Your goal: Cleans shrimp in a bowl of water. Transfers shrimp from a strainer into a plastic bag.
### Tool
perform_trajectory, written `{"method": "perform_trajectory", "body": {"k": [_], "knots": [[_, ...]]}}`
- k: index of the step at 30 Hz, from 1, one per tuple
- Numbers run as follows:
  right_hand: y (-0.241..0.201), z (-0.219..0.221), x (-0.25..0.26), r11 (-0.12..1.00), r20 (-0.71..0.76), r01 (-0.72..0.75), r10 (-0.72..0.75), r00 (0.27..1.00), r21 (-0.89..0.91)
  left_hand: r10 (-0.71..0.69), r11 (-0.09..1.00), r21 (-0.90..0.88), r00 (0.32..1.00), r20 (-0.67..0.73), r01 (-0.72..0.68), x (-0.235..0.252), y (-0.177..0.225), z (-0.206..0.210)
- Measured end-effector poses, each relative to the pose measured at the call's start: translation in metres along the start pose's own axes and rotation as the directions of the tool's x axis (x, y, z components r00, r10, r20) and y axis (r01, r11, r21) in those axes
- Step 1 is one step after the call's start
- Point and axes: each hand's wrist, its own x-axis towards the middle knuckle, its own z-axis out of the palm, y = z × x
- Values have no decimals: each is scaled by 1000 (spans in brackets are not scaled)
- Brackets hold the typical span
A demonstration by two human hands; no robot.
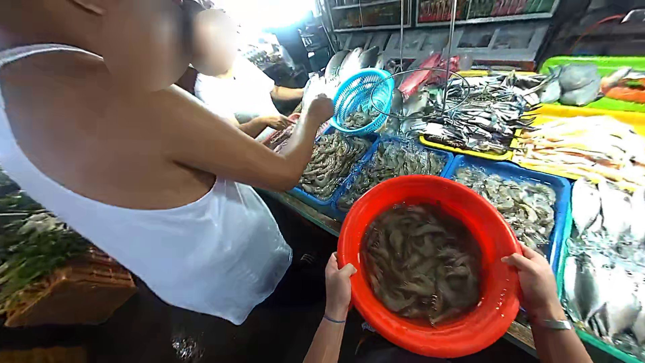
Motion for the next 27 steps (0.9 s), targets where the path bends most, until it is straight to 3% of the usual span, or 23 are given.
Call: {"method": "perform_trajectory", "body": {"k": [5, 12, 15, 17, 19, 20, 21, 23, 25, 27], "knots": [[-8, 15, -11, 998, -186, -36, 26, 982, -49, -31, 999, -38, 987, 158, 37, 52, 4, 6], [-6, 26, -21, 986, -329, -75, 22, 944, -149, -113, 978, -126, 930, 351, 166, 96, 5, 10], [-7, 24, -19, 942, -354, -39, -86, 931, -332, -119, 973, -129, 892, 435, 193, 108, 5, 8], [-14, 21, -18, 813, -302, -5, -210, 930, -583, -109, 982, -86, 870, 480, 170, 115, 3, 3], [-29, 21, -16, 532, -167, 54, -360, 918, -845, 14, 999, 20, 876, 481, -27, 120, 0, -3], [-38, 25, -13, 410, -86, 106, -424, 902, -906, 151, 968, 108, 872, 465, -225, 123, 1, -5], [-46, 31, -8, 333, -12, 161, -462, 887, -929, 317, 881, 193, 843, 435, -432, 125, 5, -5], [-60, 47, 12, 348, 117, 274, -411, 904, -896, 541, 684, 261, 714, 444, -681, 128, 25, 3], [-63, 63, 45, 495, 236, 319, -225, 945, -808, 470, 668, 210, 624, 624, -714, 127, 54, 23], [-59, 80, 78, 538, 331, 316, -70, 941, -781, 183, 677, 305, 554, 812, -670, 133, 69, 52]]}}
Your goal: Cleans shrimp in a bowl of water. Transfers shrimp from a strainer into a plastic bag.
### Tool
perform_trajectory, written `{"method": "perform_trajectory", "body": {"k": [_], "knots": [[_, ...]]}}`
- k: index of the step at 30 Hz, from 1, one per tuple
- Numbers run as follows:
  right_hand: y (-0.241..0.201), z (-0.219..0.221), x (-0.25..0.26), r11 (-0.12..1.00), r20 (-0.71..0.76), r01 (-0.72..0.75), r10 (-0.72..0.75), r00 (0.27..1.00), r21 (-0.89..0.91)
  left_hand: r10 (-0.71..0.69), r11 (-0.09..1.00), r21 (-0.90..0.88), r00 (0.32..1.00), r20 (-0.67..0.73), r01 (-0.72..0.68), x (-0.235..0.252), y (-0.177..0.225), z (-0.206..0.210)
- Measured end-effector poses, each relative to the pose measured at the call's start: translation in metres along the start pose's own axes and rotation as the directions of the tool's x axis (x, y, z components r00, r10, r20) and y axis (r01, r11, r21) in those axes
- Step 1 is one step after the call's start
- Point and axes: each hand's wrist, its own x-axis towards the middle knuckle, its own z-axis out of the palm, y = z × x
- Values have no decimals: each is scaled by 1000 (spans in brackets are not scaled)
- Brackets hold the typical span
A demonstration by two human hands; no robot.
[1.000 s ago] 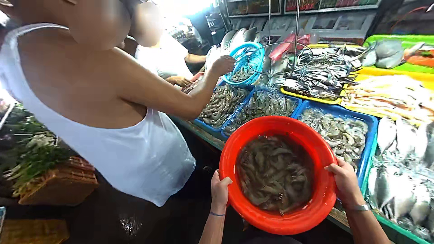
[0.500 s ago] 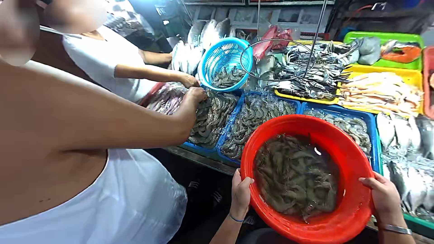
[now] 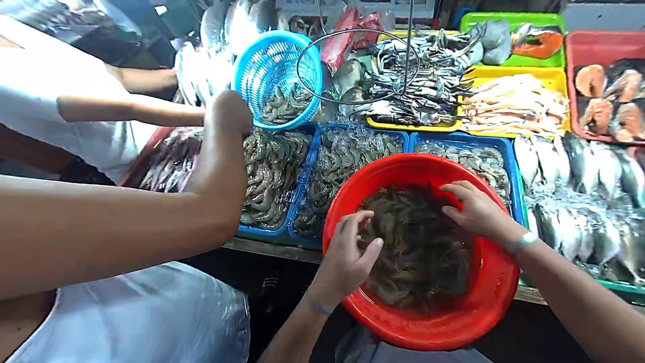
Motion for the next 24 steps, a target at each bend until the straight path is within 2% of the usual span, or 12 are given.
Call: {"method": "perform_trajectory", "body": {"k": [2, 4, 5, 7, 11, 14, 17, 19, 22, 24], "knots": [[3, 13, 30, 998, 118, -32, 37, 992, -52, -174, 966, 232, 953, 249, 116, 31, -1, 8], [9, 26, 53, 992, 233, -85, 104, 967, -90, -336, 879, 452, 870, 362, 152, 55, -7, 17], [10, 30, 62, 989, 290, -110, 135, 947, -102, -387, 847, 507, 839, 382, 160, 65, -11, 21], [10, 35, 74, 980, 403, -168, 199, 894, -111, -454, 825, 529, 790, 411, 199, 78, -16, 26], [12, 40, 82, 975, 518, -196, 221, 826, -104, -546, 809, 531, 658, 519, 252, 96, -24, 33], [11, 48, 78, 955, 545, -296, 233, 805, 28, -554, 818, 507, 610, 566, 272, 98, -28, 39], [4, 60, 65, 849, 575, -464, 253, 778, 255, -584, 811, 439, 586, 562, 386, 93, -27, 46], [-5, 65, 57, 748, 595, -552, 267, 758, 368, -593, 798, 328, 567, 572, 505, 90, -28, 50], [-24, 67, 47, 578, 639, -686, 334, 693, 442, -607, 690, 84, 511, 608, 719, 86, -28, 58], [-30, 73, 46, 497, 668, -737, 354, 654, 459, -579, 627, -53, 511, 635, 777, 83, -27, 65]]}}
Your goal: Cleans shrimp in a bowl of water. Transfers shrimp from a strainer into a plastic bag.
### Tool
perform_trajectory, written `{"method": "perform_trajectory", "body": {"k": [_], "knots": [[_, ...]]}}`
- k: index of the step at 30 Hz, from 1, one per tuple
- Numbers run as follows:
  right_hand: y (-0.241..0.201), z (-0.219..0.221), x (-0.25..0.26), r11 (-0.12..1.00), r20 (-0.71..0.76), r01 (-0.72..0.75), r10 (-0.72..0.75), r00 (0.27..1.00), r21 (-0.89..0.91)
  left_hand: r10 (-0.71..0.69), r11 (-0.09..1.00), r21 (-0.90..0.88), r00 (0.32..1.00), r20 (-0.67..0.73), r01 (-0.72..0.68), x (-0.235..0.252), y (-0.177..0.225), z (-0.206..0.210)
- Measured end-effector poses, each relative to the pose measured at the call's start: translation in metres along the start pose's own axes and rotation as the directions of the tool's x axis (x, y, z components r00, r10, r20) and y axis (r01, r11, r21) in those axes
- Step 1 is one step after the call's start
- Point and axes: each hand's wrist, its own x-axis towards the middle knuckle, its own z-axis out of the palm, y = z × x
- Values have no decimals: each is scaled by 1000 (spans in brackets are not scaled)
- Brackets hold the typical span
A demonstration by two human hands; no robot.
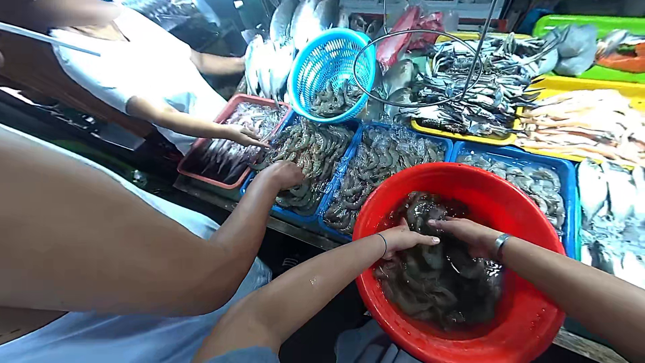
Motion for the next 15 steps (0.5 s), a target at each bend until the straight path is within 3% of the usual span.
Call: {"method": "perform_trajectory", "body": {"k": [9, 15], "knots": [[14, 23, 5, 970, 75, -25, 7, 997, 243, 163, 979, -119, 986, -21, -165, 1, -2, 20], [1, 31, -24, 957, -20, 136, -135, 991, 257, 353, 934, -12, 928, -119, -357, -13, -1, 17]]}}
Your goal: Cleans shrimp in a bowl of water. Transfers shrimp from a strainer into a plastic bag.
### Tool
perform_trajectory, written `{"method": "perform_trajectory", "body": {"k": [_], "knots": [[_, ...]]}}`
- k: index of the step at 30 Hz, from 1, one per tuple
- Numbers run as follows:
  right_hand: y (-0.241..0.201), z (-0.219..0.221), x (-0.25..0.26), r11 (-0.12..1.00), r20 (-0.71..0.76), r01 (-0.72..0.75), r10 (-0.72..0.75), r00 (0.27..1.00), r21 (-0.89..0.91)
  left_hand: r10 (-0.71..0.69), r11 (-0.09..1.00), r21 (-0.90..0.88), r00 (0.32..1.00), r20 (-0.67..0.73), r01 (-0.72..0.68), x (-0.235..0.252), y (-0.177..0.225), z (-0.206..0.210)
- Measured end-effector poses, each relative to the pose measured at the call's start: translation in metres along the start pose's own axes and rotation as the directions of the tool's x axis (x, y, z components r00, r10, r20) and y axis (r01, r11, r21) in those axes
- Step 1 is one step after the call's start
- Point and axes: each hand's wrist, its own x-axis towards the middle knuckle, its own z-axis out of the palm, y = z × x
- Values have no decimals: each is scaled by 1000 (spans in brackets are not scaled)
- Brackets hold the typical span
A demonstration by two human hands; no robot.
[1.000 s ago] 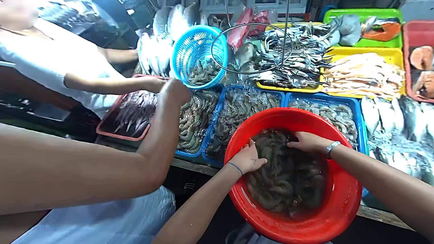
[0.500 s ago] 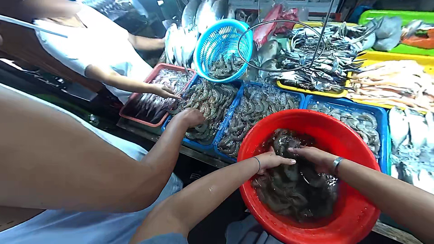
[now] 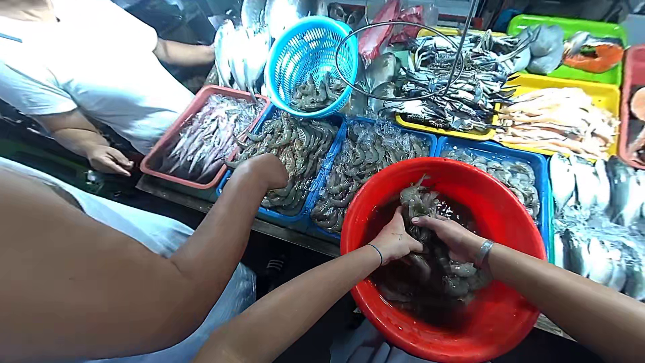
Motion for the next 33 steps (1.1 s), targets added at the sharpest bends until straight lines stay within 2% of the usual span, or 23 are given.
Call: {"method": "perform_trajectory", "body": {"k": [7, 15, 24, 27, 30, 33], "knots": [[-19, 10, -24, 988, -13, 149, -149, 989, -47, 232, 954, 211, 970, -70, -213, -18, 20, -7], [-57, 21, -46, 977, -33, 194, -198, 980, -89, 257, 942, 246, 961, -101, -226, -32, 53, -20], [-140, 34, -61, 944, 11, 274, -276, 961, -187, 497, 859, 250, 847, -191, -447, -42, 116, -63], [-168, 50, -59, 895, 19, 361, -369, 929, -262, 546, 835, 202, 815, -196, -512, -40, 132, -89], [-202, 80, -45, 874, 76, 383, -378, 923, -300, 480, 869, -30, 855, -195, -494, -46, 147, -123], [-231, 113, -17, 825, 128, 455, -439, 890, -336, 414, 901, -25, 875, -250, -434, -54, 157, -167]]}}
